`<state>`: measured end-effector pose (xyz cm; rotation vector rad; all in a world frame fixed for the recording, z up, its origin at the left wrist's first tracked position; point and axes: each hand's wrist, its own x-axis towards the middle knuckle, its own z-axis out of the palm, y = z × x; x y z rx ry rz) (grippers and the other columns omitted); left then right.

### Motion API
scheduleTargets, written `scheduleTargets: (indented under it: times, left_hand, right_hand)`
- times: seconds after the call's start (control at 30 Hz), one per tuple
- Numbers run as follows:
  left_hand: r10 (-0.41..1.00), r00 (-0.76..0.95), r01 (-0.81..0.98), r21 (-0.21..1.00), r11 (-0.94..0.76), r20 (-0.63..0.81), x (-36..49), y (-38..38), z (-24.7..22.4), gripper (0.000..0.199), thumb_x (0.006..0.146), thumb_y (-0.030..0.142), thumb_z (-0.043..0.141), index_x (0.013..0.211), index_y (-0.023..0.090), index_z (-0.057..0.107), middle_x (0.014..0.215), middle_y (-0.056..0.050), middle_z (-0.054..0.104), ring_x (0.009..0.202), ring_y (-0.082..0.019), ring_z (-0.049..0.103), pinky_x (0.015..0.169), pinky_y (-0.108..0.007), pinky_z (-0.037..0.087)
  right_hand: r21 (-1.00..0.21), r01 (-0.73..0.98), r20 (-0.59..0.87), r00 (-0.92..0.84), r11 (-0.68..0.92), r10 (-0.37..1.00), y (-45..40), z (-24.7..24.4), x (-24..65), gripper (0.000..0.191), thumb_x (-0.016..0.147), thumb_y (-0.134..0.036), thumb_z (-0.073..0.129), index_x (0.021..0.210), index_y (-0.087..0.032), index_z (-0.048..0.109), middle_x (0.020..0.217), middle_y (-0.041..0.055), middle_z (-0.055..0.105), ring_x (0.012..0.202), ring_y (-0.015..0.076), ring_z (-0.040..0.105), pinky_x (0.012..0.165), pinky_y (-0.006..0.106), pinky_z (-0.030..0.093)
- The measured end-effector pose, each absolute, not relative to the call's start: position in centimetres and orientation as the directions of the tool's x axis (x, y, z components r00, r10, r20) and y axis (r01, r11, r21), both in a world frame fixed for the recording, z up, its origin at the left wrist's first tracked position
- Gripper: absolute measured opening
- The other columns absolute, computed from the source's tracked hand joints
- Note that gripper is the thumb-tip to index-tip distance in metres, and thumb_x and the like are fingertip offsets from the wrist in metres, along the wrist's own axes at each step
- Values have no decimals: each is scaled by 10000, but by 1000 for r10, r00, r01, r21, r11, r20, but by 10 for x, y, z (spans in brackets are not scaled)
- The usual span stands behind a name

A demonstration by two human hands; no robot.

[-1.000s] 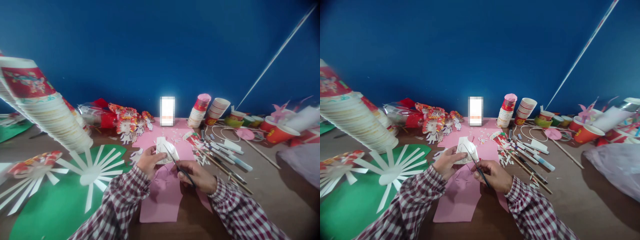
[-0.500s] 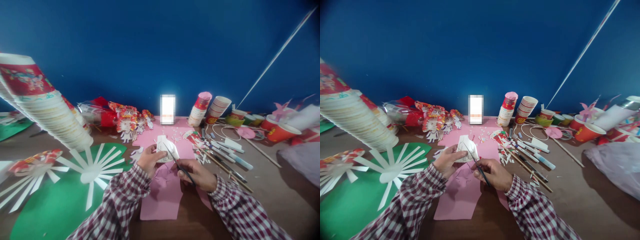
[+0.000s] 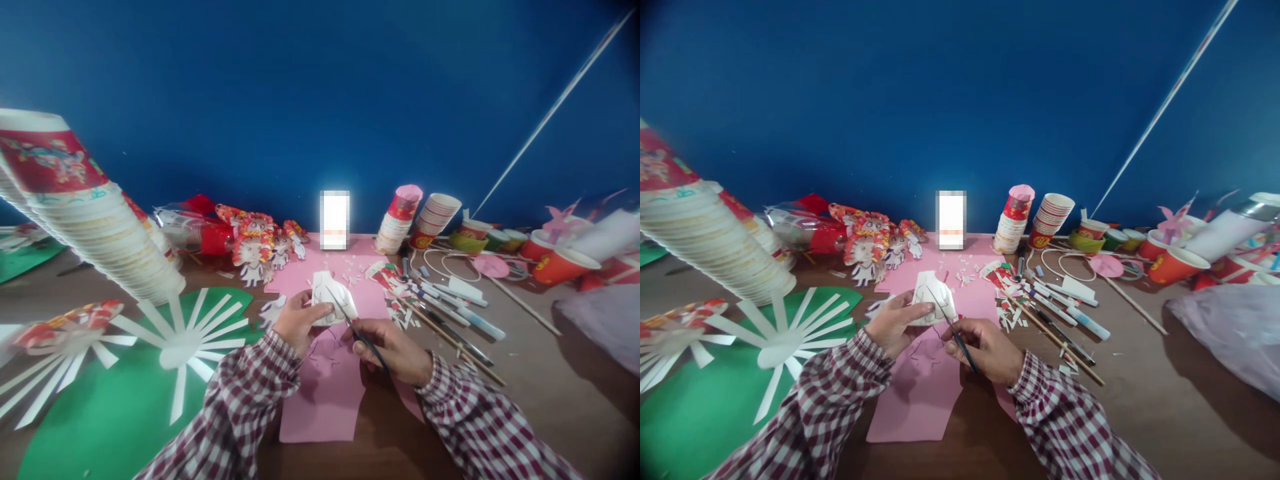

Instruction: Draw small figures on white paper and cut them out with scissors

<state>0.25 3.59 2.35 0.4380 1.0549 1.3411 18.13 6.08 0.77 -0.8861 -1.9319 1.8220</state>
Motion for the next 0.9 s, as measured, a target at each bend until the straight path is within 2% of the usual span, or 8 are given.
scheduleTargets:
  times: [0.3,0.5,0.9]
  left_hand:
    - [919,-109,-600,763,242,-378,4,35,24,328,528,119,734,827,109,600,681,-28,636,640,-142,609,627,-265,495]
    - [918,-112,-610,756,238,-380,6,35,26,304,555,101,709,842,90,609,709,-53,661,644,-150,623,610,-253,505]
    - [928,-91,-623,748,231,-362,8,34,26,243,597,75,678,836,93,637,738,-77,687,673,-153,638,635,-246,511]
  right_hand:
    - [-977,210,-172,-727,-24,665,60,12,181,432,737,-508,609,921,-118,584,605,-34,479,437,49,414,411,174,306]
    - [-980,194,-166,-714,-36,680,60,13,180,415,733,-484,625,920,-115,594,660,-13,523,438,39,418,415,169,325]
    - [-977,213,-167,-699,-21,696,60,17,179,409,734,-483,620,912,-116,591,627,-23,509,426,45,425,410,174,331]
